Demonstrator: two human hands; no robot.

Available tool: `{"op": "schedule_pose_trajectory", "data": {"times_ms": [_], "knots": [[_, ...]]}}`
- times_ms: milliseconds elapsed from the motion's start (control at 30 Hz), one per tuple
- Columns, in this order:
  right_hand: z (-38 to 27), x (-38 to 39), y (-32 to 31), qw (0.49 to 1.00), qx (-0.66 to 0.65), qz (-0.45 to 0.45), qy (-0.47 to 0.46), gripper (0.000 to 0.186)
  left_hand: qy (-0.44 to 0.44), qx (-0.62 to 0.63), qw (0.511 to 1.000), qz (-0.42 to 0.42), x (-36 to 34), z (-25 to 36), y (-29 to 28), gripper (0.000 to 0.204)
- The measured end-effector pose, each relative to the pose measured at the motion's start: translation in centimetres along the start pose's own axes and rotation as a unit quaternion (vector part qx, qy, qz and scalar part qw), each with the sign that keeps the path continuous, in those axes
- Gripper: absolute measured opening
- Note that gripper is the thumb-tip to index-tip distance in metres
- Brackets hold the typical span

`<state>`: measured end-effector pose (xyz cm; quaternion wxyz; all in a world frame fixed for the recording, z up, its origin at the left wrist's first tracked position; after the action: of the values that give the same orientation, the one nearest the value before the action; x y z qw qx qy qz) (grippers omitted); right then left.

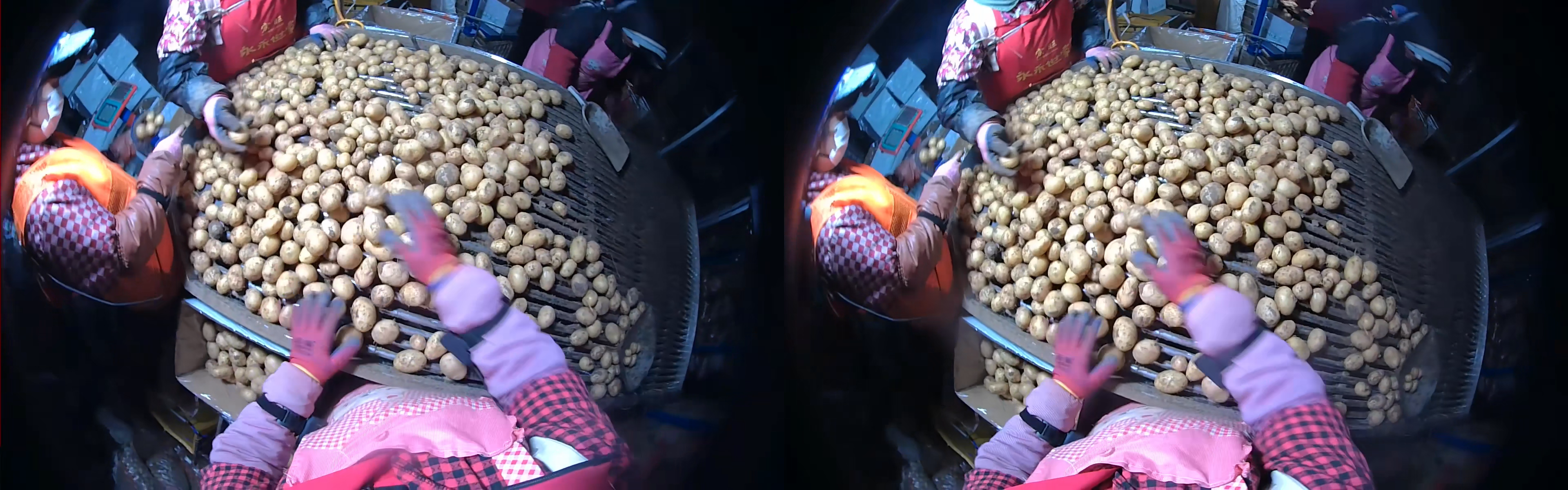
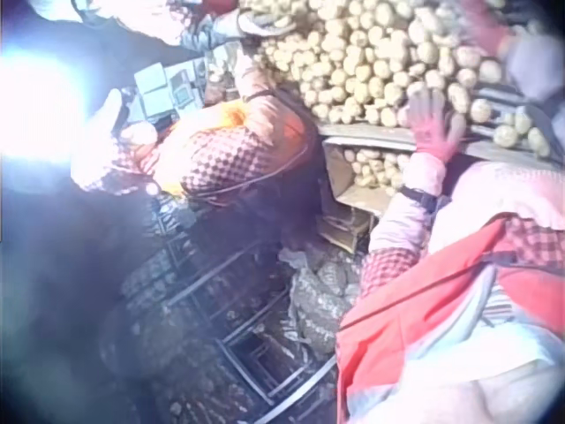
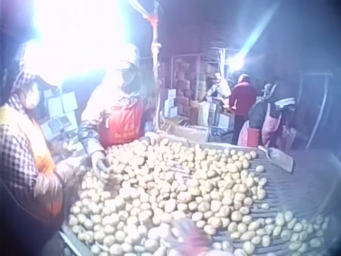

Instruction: Sorting potatoes on a large sorting table and placing them into boxes.

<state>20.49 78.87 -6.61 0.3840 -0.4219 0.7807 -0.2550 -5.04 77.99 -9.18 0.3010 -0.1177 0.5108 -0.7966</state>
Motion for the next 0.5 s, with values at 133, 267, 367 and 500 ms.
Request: {"op": "schedule_pose_trajectory", "data": {"times_ms": [133, 267, 367, 500], "knots": [[5.1, 11.5, -9.3, 0.991, 0.047, 0.064, 0.110, 0.059, 0.099, 0.011, 0.991, -0.093, -0.1, 3.0, 1.7, 0.078], [9.0, 23.9, -15.7, 0.948, 0.181, 0.059, 0.256, 0.063, 0.087, -0.018, 0.995, -0.050, -3.6, -3.4, 1.3, 0.076], [10.0, 30.6, -16.5, 0.932, 0.128, 0.111, 0.319, 0.072, 0.084, -0.108, 0.991, -0.004, -7.5, -4.2, -0.3, 0.070], [7.5, 30.6, -15.2, 0.894, 0.231, 0.015, 0.383, 0.086, 0.120, -0.020, 0.989, 0.084, -4.3, -0.6, -0.8, 0.060]]}}
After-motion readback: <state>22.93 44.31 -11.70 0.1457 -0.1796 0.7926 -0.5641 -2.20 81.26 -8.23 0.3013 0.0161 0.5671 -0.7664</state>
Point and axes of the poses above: each hand's wrist, its own x-axis away from the middle knuckle, its own y-axis out of the palm, z = x × y, the point moved 8 cm from there along -x, towards the middle knuckle, and after that the axes turned 5 degrees about z, right-handed, at the moved point
